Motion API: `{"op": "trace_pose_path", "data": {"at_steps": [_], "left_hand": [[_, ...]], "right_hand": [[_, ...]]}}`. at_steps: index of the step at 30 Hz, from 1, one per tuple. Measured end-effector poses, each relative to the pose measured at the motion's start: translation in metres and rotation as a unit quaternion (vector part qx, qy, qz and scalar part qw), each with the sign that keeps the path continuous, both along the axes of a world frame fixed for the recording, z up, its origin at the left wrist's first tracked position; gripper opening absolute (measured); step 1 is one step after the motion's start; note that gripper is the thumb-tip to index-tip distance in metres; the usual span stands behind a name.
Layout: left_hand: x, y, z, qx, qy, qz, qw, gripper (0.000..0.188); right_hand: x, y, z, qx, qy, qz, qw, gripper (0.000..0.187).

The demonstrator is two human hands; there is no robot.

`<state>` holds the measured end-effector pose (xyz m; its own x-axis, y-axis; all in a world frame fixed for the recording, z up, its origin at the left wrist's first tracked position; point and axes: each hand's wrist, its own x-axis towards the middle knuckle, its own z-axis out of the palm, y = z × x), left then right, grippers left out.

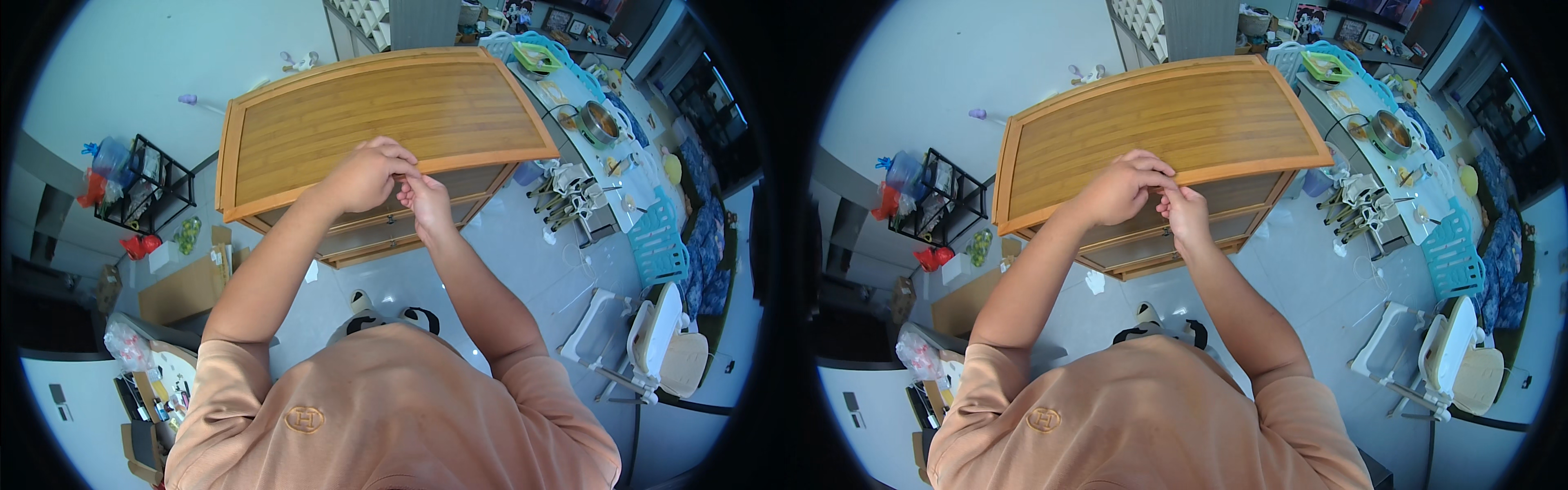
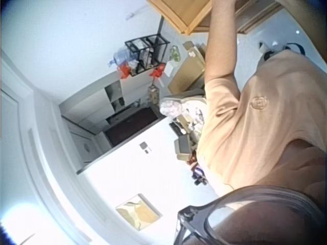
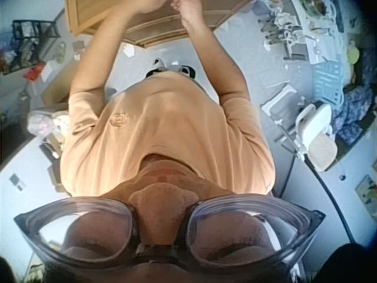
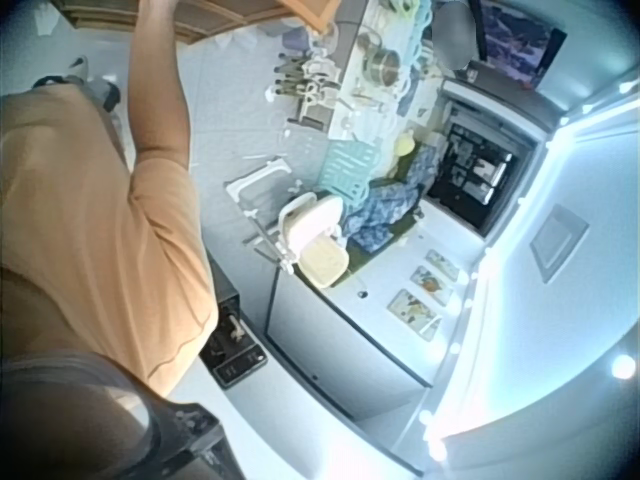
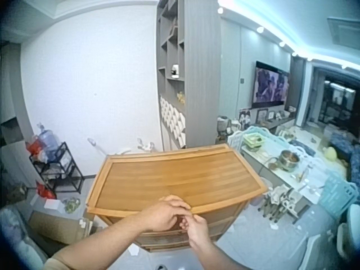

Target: The person assembles a wooden cabinet by attaching the doors, picking up screws and handles from a table, and fastening them into the pre-drilled holes.

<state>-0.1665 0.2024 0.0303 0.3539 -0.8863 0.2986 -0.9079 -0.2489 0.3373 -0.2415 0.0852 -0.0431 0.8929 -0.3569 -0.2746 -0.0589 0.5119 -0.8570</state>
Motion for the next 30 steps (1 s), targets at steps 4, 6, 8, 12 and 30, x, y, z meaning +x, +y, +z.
{"op": "trace_pose_path", "data": {"at_steps": [4, 6, 8, 12, 30], "left_hand": [[-0.011, -0.012, 0.015, 0.003, 0.034, 0.089, 0.995, 0.028], [-0.009, -0.012, 0.014, 0.081, 0.05, 0.163, 0.982, 0.03], [-0.003, -0.005, 0.004, 0.025, 0.034, 0.057, 0.997, 0.033], [-0.003, -0.008, -0.004, -0.096, 0.012, -0.021, 0.995, 0.029], [0.006, 0.002, -0.007, -0.049, 0.01, -0.038, 0.998, 0.03]], "right_hand": [[0.002, -0.004, -0.001, 0.006, -0.007, -0.005, 1.0, 0.026], [0.0, -0.004, 0.0, -0.004, 0.003, -0.004, 1.0, 0.026], [0.0, -0.001, 0.0, -0.014, 0.007, -0.001, 1.0, 0.026], [0.0, -0.001, 0.0, -0.003, -0.011, -0.002, 1.0, 0.026], [0.002, 0.001, 0.001, 0.0, -0.01, 0.008, 1.0, 0.025]]}}
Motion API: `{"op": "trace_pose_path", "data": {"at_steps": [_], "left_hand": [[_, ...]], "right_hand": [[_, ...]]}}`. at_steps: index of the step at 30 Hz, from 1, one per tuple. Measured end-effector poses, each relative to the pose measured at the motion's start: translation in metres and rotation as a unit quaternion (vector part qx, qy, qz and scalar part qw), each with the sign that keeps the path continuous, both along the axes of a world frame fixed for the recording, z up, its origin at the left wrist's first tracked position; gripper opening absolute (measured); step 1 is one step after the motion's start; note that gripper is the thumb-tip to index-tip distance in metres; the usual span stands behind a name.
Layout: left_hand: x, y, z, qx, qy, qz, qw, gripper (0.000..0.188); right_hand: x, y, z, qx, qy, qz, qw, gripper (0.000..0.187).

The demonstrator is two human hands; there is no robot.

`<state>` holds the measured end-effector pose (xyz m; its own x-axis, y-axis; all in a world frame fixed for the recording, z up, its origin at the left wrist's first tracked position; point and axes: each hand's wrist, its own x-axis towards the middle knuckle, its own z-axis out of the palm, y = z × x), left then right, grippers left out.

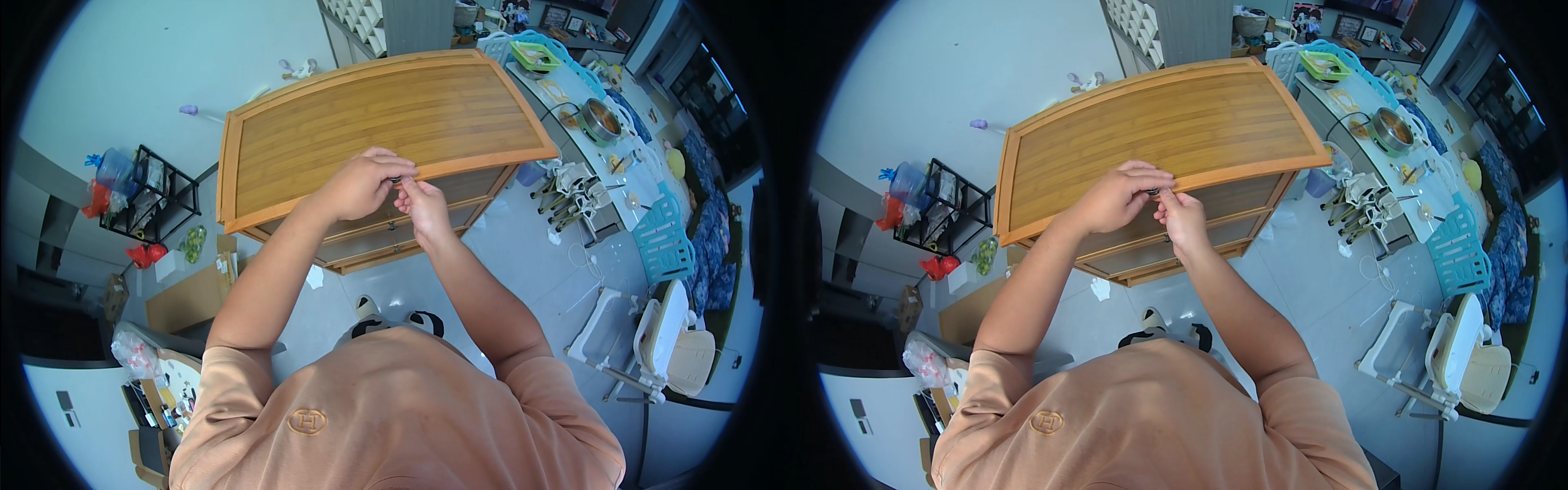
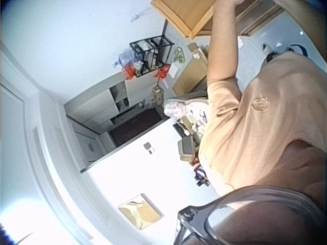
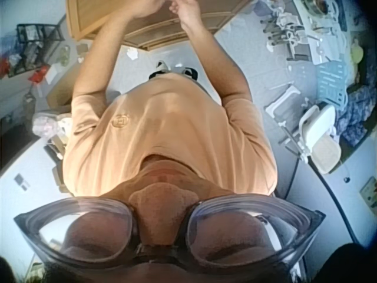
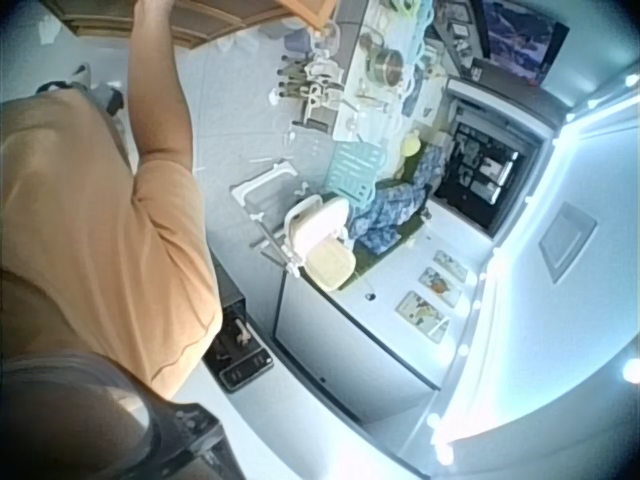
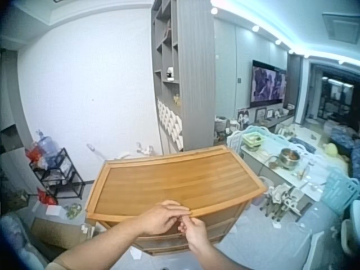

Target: The person assembles a wooden cabinet by attaching the doors, picking up screws and handles from a table, and fastening them into the pre-drilled holes.

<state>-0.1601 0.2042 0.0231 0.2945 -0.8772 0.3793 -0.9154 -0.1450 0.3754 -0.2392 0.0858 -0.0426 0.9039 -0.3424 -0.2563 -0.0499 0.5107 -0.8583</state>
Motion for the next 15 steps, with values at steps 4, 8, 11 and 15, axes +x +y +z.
{"op": "trace_pose_path", "data": {"at_steps": [4, 8, 11, 15], "left_hand": [[-0.013, -0.013, 0.021, 0.051, 0.075, 0.129, 0.987, 0.028], [-0.002, -0.005, 0.009, 0.059, 0.096, 0.066, 0.991, 0.035], [0.003, -0.003, 0.0, -0.015, 0.082, -0.015, 0.996, 0.04], [-0.01, -0.01, 0.005, -0.03, 0.089, 0.095, 0.991, 0.04]], "right_hand": [[0.0, -0.006, 0.0, -0.024, 0.013, -0.005, 1.0, 0.025], [-0.002, -0.005, -0.001, -0.017, 0.014, -0.001, 1.0, 0.027], [0.0, -0.004, -0.004, -0.012, 0.006, -0.006, 1.0, 0.027], [0.002, -0.007, -0.004, -0.004, 0.009, -0.004, 1.0, 0.027]]}}
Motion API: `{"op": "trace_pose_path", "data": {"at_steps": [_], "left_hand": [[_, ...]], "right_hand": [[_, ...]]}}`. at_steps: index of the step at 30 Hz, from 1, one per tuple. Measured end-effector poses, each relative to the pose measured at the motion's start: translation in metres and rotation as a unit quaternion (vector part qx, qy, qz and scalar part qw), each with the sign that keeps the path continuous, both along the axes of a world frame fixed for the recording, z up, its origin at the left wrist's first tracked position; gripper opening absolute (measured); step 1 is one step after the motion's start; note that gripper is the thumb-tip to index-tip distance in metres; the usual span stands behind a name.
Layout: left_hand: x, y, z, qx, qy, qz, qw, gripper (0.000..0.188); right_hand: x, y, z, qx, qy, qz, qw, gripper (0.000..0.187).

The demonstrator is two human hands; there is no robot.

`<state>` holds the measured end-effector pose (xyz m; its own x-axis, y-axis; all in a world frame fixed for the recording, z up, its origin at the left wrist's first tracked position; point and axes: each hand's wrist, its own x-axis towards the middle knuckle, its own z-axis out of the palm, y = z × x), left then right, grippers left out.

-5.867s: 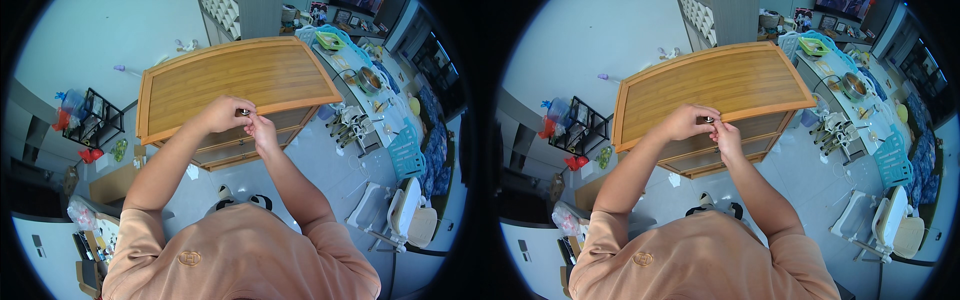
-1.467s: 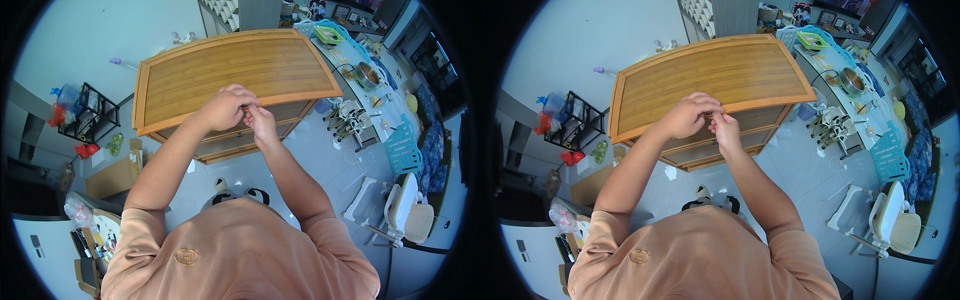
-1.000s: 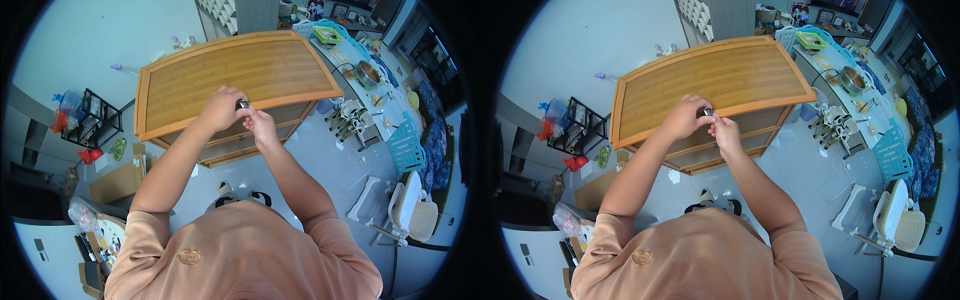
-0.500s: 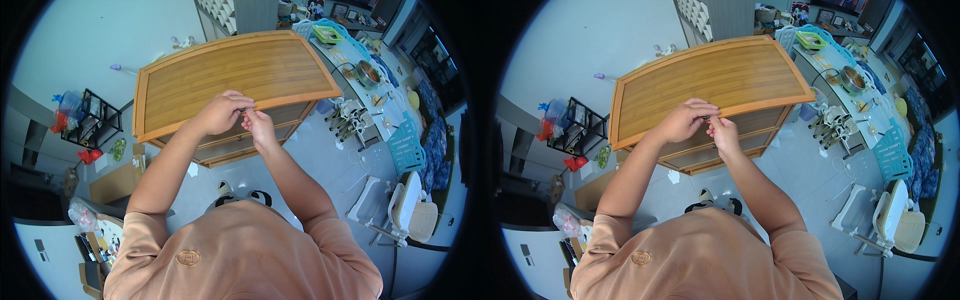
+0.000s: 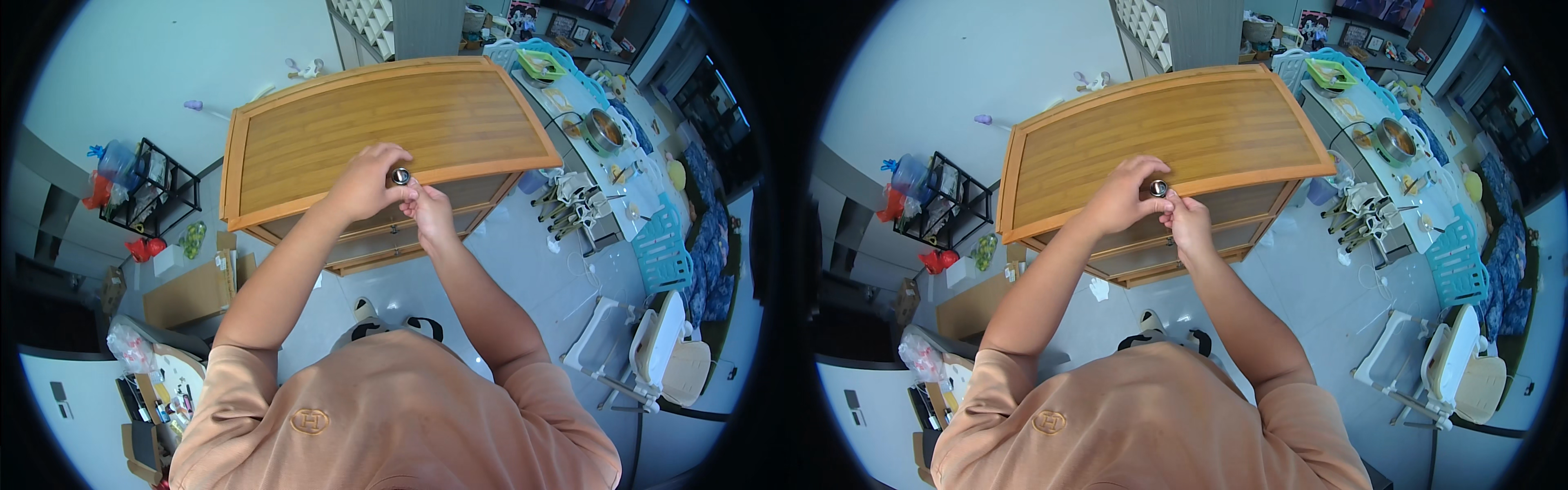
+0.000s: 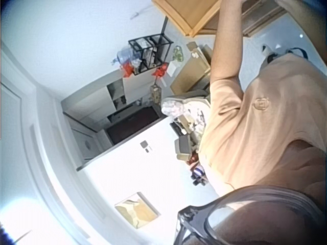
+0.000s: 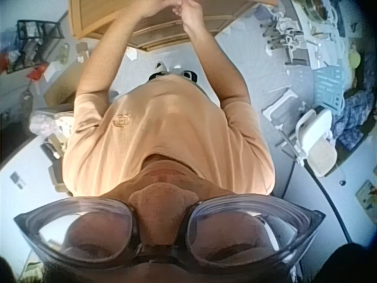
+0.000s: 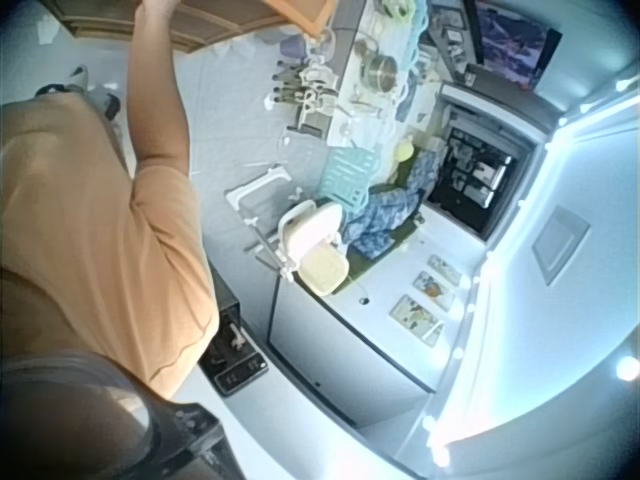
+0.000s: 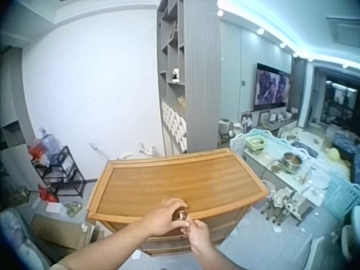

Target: The person assembles a wooden cabinet by attaching the doors, picking up screws and handles from a table, and fastening them into the pre-drilled holes.

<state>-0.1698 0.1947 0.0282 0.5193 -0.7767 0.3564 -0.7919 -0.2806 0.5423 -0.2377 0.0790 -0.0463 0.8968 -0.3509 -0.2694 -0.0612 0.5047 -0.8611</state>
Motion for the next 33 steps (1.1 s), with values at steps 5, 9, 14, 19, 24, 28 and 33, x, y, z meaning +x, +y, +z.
{"op": "trace_pose_path", "data": {"at_steps": [5, 9, 14, 19, 24, 28, 33], "left_hand": [[0.009, 0.014, 0.0, 0.001, -0.05, 0.092, 0.995, 0.038], [0.019, 0.021, -0.008, -0.039, 0.003, 0.158, 0.987, 0.022], [-0.01, -0.005, 0.018, 0.177, -0.045, 0.182, 0.966, 0.022], [0.009, 0.007, 0.005, 0.07, -0.095, 0.084, 0.989, 0.039], [-0.002, -0.012, 0.016, 0.203, -0.103, 0.145, 0.963, 0.027], [0.005, -0.008, 0.015, 0.185, -0.085, 0.089, 0.975, 0.024], [0.013, -0.004, 0.015, 0.13, -0.091, -0.078, 0.984, 0.024]], "right_hand": [[-0.002, 0.002, 0.002, -0.012, 0.008, -0.004, 1.0, 0.026], [-0.002, 0.005, 0.003, -0.01, 0.002, 0.001, 1.0, 0.025], [-0.001, -0.004, -0.004, -0.013, -0.003, -0.005, 1.0, 0.026], [-0.002, 0.002, 0.001, -0.017, 0.004, -0.001, 1.0, 0.025], [-0.001, 0.0, 0.0, -0.021, 0.004, -0.01, 1.0, 0.026], [-0.003, 0.0, 0.001, -0.017, 0.005, -0.003, 1.0, 0.026], [-0.002, 0.008, 0.003, -0.009, 0.0, -0.004, 1.0, 0.027]]}}
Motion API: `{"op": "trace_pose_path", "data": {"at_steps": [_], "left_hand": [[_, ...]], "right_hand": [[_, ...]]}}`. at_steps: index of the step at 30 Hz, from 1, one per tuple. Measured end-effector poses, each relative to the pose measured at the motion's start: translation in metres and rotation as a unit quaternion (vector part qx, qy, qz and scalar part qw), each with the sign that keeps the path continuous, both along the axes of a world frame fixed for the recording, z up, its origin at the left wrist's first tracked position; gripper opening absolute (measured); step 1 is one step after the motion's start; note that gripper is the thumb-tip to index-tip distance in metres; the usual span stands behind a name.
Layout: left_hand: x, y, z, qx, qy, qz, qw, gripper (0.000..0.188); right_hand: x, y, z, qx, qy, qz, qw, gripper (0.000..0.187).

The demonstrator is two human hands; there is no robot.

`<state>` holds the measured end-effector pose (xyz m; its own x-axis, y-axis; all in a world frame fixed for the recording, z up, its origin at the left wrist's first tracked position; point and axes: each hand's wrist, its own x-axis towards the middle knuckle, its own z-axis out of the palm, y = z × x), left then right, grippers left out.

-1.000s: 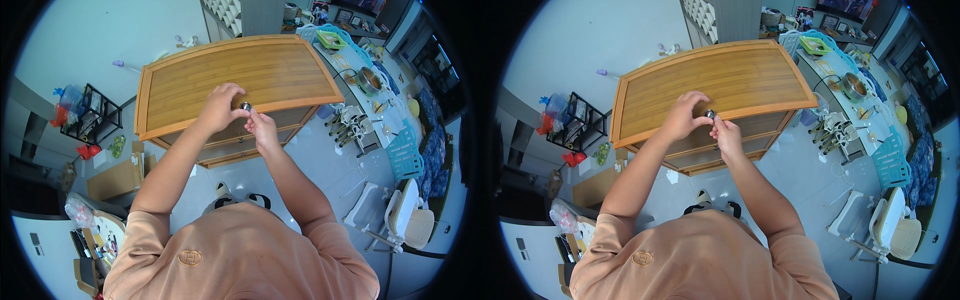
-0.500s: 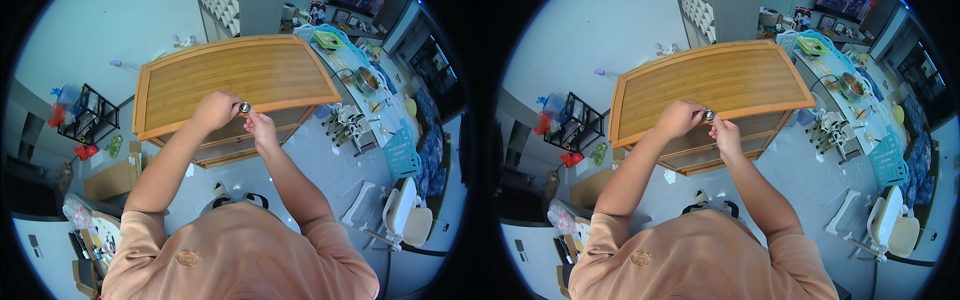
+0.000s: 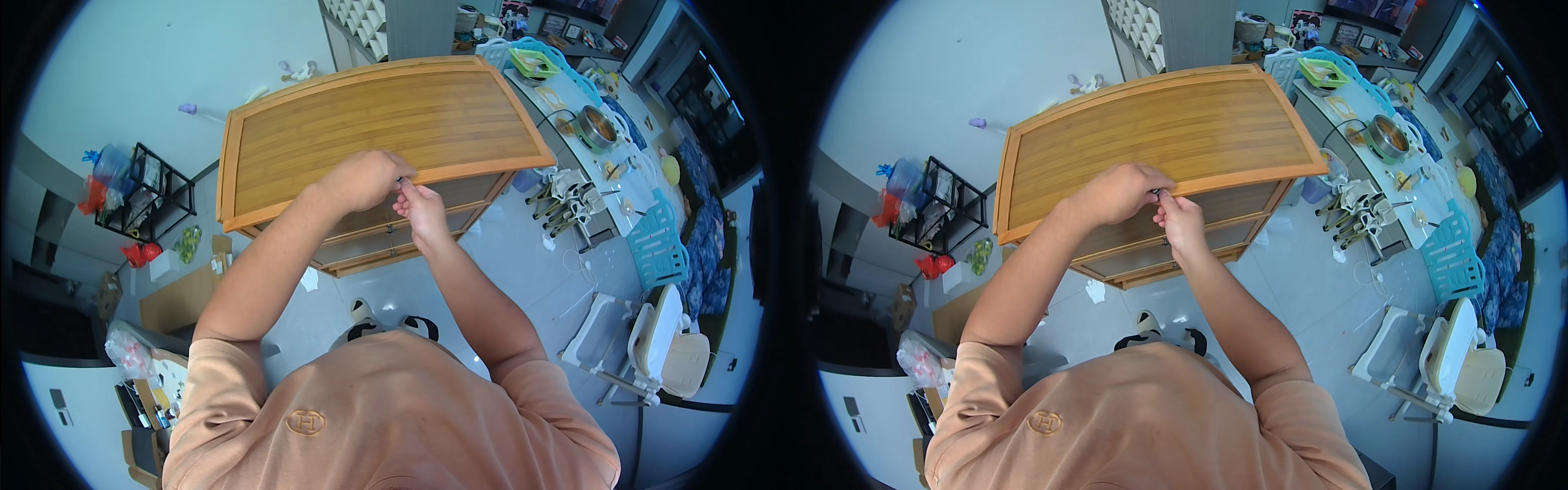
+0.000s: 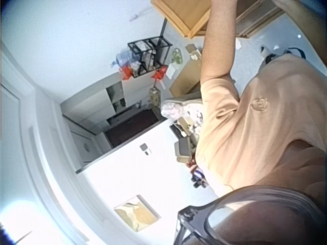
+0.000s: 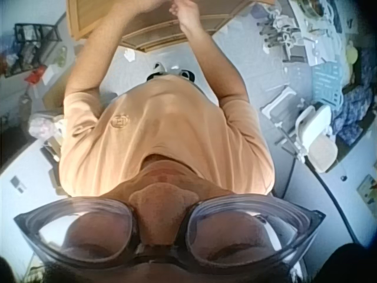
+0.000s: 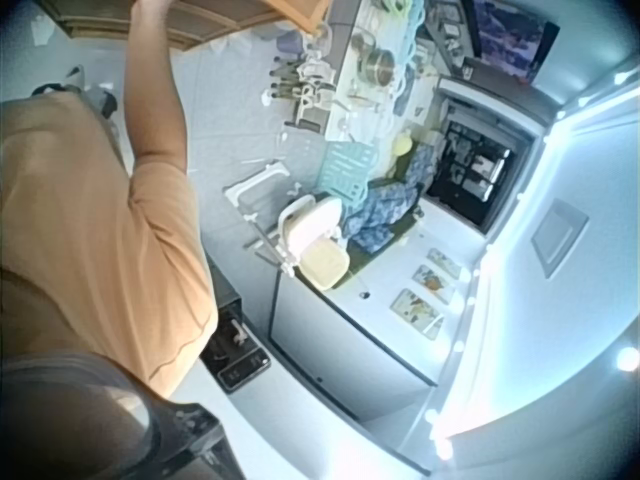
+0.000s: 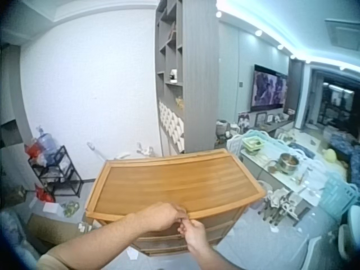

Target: The person assembles a wooden cabinet by attaching the doors, picking up screws and handles from a table, and fastening them into the pre-drilled holes.

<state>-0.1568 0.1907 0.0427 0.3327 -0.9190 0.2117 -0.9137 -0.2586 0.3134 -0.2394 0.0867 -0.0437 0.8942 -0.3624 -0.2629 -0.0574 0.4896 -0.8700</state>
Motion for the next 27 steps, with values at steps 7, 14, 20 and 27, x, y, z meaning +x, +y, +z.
{"op": "trace_pose_path", "data": {"at_steps": [7, 14, 20, 27], "left_hand": [[-0.02, -0.006, 0.016, 0.201, -0.082, 0.191, 0.957, 0.044], [-0.01, -0.001, -0.004, 0.145, -0.089, 0.159, 0.973, 0.051], [0.011, 0.008, 0.0, 0.129, -0.066, 0.051, 0.988, 0.044], [-0.03, 0.023, -0.024, -0.264, 0.128, 0.232, 0.927, 0.035]], "right_hand": [[0.0, -0.003, -0.001, -0.017, 0.013, -0.008, 1.0, 0.027], [-0.001, -0.003, -0.004, -0.017, -0.001, -0.017, 1.0, 0.026], [0.002, -0.002, -0.003, -0.016, 0.008, 0.008, 1.0, 0.028], [0.003, -0.02, 0.0, 0.0, 0.011, 0.022, 1.0, 0.028]]}}
